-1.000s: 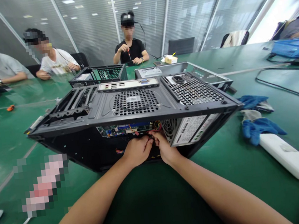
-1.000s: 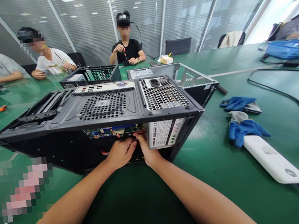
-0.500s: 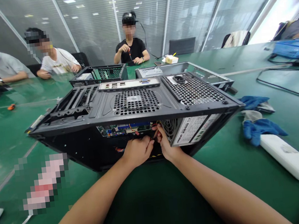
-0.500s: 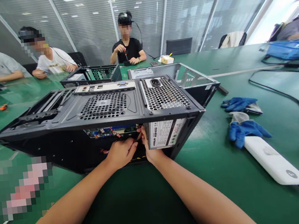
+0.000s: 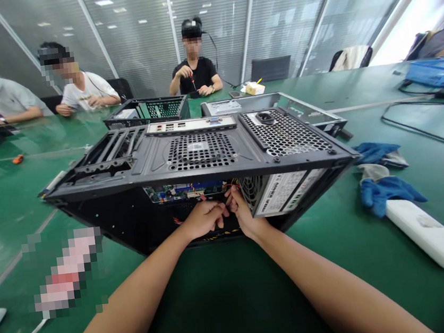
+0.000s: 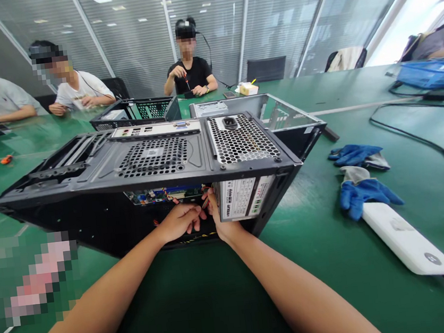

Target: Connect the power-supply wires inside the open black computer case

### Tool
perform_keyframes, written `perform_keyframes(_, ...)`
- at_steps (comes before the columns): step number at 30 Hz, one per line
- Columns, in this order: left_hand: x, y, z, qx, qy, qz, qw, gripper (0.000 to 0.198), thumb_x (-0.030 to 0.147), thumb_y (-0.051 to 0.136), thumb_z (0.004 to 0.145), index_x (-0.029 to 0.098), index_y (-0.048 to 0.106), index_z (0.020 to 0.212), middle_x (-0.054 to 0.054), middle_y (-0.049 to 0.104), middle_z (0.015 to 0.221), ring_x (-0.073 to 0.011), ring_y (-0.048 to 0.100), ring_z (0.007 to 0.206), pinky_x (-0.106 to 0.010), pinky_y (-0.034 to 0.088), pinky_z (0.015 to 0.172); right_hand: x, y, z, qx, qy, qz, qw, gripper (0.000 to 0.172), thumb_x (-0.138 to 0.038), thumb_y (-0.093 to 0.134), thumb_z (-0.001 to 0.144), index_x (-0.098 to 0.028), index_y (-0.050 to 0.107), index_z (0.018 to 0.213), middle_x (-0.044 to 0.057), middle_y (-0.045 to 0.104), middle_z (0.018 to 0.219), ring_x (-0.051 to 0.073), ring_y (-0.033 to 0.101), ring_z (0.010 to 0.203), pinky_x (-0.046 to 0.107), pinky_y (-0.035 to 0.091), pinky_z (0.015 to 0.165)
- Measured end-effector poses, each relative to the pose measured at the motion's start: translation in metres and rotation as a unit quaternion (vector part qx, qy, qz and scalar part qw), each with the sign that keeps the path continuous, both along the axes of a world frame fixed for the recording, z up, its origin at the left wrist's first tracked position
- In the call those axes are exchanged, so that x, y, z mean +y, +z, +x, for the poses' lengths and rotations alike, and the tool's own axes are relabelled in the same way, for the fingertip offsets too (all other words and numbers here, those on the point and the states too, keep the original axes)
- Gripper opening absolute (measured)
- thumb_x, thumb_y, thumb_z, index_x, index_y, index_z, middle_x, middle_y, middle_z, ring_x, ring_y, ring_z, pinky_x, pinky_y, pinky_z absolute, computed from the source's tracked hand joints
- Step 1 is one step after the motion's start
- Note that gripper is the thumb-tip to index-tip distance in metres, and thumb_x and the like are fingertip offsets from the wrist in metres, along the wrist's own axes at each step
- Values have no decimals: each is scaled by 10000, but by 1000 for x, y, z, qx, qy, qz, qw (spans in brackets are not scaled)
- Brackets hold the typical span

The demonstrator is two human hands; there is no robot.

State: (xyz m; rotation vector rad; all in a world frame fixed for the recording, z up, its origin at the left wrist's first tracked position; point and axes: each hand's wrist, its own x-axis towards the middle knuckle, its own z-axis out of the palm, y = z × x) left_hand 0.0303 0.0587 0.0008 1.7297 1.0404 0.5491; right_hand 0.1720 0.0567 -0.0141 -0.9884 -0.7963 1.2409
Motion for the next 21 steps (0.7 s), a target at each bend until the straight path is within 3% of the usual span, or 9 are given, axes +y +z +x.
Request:
perform_keyframes(2,2,1,0,-42,-10,-63,997,323,363,395,941,118,601,899,2,618,626,-80,512,469,-202,368,488,0,0,0,-2,3,-7,1000,504,-713,669,641,-220,567,660,-74,330,497,87,283,472,246,271,462)
perform_keyframes(6,3,10,1,-87,-14,-109,990,239,329,442,931,128,572,922,0,634,696,-69,535,512,-197,355,506,-2,3,0,7,13,-10,1000,503,-703,689,630,-217,567,671,-69,386,506,90,373,481,249,354,489)
perform_keyframes(10,9,18,4,-127,-17,-190,973,212,286,459,929,121,580,874,-17,630,681,-86,560,536,-221,402,539,-5,4,1,22,29,4,999,475,-680,689,656,-224,559,689,-75,384,502,85,372,452,243,331,455)
perform_keyframes(14,18,18,5,-170,-65,-295,938,214,325,505,926,126,566,876,-26,619,681,-119,599,607,-258,469,595,-5,5,1,26,40,-6,999,474,-678,689,655,-230,544,701,-80,365,519,84,344,438,241,321,427)
perform_keyframes(21,23,16,4,-159,-126,-328,923,271,422,563,902,171,499,824,71,479,502,-114,531,439,-271,481,538,-5,5,2,38,11,-4,999,457,-634,736,618,-223,552,698,-40,512,683,101,465,602,246,445,577)
